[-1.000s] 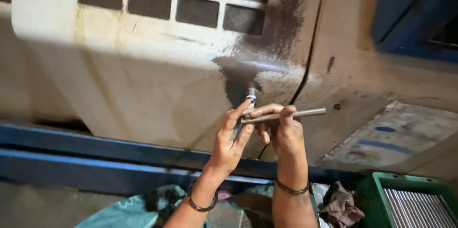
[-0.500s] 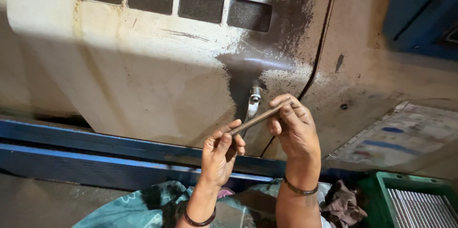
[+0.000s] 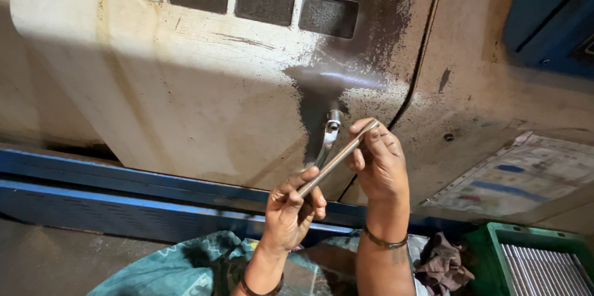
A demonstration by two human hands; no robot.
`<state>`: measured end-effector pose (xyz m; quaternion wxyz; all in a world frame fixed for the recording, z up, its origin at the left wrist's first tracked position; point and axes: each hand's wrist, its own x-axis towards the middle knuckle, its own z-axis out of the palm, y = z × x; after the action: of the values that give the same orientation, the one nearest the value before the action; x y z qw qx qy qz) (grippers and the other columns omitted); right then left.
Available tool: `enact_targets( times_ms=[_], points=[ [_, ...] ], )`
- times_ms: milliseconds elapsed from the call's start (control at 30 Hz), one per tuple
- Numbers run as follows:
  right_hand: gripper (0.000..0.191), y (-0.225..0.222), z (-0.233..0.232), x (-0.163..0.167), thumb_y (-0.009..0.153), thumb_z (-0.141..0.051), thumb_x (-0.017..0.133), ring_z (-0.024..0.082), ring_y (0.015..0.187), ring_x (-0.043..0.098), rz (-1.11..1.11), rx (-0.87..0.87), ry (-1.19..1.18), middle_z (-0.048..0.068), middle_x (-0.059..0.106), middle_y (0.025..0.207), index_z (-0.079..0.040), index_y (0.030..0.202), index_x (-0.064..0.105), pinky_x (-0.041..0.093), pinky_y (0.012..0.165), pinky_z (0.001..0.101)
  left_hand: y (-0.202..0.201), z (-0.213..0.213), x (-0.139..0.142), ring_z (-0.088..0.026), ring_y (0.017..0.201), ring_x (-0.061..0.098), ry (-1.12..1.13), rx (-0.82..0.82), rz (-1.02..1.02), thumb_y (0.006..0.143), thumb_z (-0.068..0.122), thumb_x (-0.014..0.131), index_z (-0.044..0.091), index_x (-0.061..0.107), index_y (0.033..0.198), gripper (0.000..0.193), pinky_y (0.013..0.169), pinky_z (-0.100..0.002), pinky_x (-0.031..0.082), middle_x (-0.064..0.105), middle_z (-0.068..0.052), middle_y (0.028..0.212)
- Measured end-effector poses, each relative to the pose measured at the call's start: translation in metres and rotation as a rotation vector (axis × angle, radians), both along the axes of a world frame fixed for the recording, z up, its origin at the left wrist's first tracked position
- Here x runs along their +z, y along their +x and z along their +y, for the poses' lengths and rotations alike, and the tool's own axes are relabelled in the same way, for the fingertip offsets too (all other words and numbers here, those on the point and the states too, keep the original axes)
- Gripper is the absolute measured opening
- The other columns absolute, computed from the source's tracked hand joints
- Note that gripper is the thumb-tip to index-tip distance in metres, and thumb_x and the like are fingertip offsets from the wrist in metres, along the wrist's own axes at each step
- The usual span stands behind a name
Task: The person cleans metal rods by wiping them with a cloth and inserting them into a machine. They repeat this process multiple times, handling each rod individually and placing them into a green container after cleaning.
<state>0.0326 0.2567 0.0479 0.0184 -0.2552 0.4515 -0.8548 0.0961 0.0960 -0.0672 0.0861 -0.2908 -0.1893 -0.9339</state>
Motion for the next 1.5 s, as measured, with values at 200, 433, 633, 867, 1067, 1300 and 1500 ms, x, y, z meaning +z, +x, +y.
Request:
enact_targets(
  times_ms=[200,433,633,867,1067,1300,1500],
  points=[
    [0.040,-0.001,0.002,-0.005,0.106,-0.037,0.065,0.004,0.051,0.042,0.159,0.081,-0.063,-0.003,0.055,0.064,0.003,0.112,0.069,0.032,0.051,0.0221,0.005,0.007,0.004,-0.023,0.078,0.068,-0.016,-0.094,-0.010,0.100,0.026,0.069,-0.003,0.063,0.138,0.048,0.073,-0.033,0.058,0.070,-0.021,0.093],
    [0.058,0.003,0.006,-0.006,0.094,-0.048,0.074,0.007,0.057,0.052,0.205,0.239,0.241,0.001,0.062,0.072,0.006,0.115,0.072,0.038,0.048,0.0208,-0.006,0.007,0.018,-0.020,0.077,0.071,-0.219,0.095,0.004,0.105,0.020,0.067,-0.001,0.065,0.134,0.035,0.071,-0.032,0.059,0.073,-0.016,0.092],
    [0.052,0.005,0.021,0.008,0.099,-0.043,0.071,0.015,0.075,0.068,0.384,-0.144,0.201,0.012,0.074,0.091,0.006,0.119,0.069,0.053,0.062,0.0259,-0.028,0.008,0.043,-0.018,0.097,0.073,-0.620,0.733,-0.017,0.102,0.012,0.070,0.007,0.061,0.138,0.038,0.083,-0.034,0.063,0.073,-0.007,0.108],
    [0.047,-0.004,0.004,0.017,0.114,-0.041,0.063,0.017,0.091,0.068,0.676,-1.135,0.195,0.012,0.071,0.101,0.003,0.128,0.068,0.058,0.087,0.0312,-0.071,0.022,0.053,-0.035,0.156,0.022,-1.160,1.507,0.258,0.091,0.012,0.079,0.014,0.038,0.157,0.078,0.129,-0.056,0.015,0.035,-0.011,0.162],
    [0.051,-0.019,-0.005,0.017,0.114,-0.051,0.055,0.027,0.106,0.062,0.865,-1.431,0.502,0.009,0.071,0.093,-0.002,0.120,0.069,0.049,0.097,0.0369,-0.085,0.014,0.044,-0.041,0.157,0.016,-1.283,1.396,0.201,0.071,-0.009,0.063,0.007,0.029,0.157,0.094,0.129,-0.063,0.011,0.029,-0.013,0.165],
    [0.046,-0.045,0.003,0.002,0.112,-0.049,0.053,0.025,0.099,0.061,0.970,-1.519,0.508,0.009,0.068,0.087,-0.005,0.112,0.067,0.046,0.101,0.0425,-0.091,0.011,0.037,-0.040,0.159,0.019,-1.273,1.418,0.229,0.078,-0.011,0.058,0.008,0.029,0.160,0.089,0.129,-0.063,0.013,0.031,-0.010,0.167],
    [0.046,-0.070,0.018,-0.019,0.110,-0.050,0.051,0.028,0.098,0.059,1.007,-1.568,0.489,0.008,0.065,0.081,-0.007,0.109,0.068,0.046,0.102,0.0434,-0.105,0.013,0.018,-0.039,0.160,0.019,-1.264,1.417,0.198,0.081,-0.012,0.055,0.008,0.028,0.161,0.087,0.130,-0.064,0.013,0.031,-0.010,0.168]
  ],
)
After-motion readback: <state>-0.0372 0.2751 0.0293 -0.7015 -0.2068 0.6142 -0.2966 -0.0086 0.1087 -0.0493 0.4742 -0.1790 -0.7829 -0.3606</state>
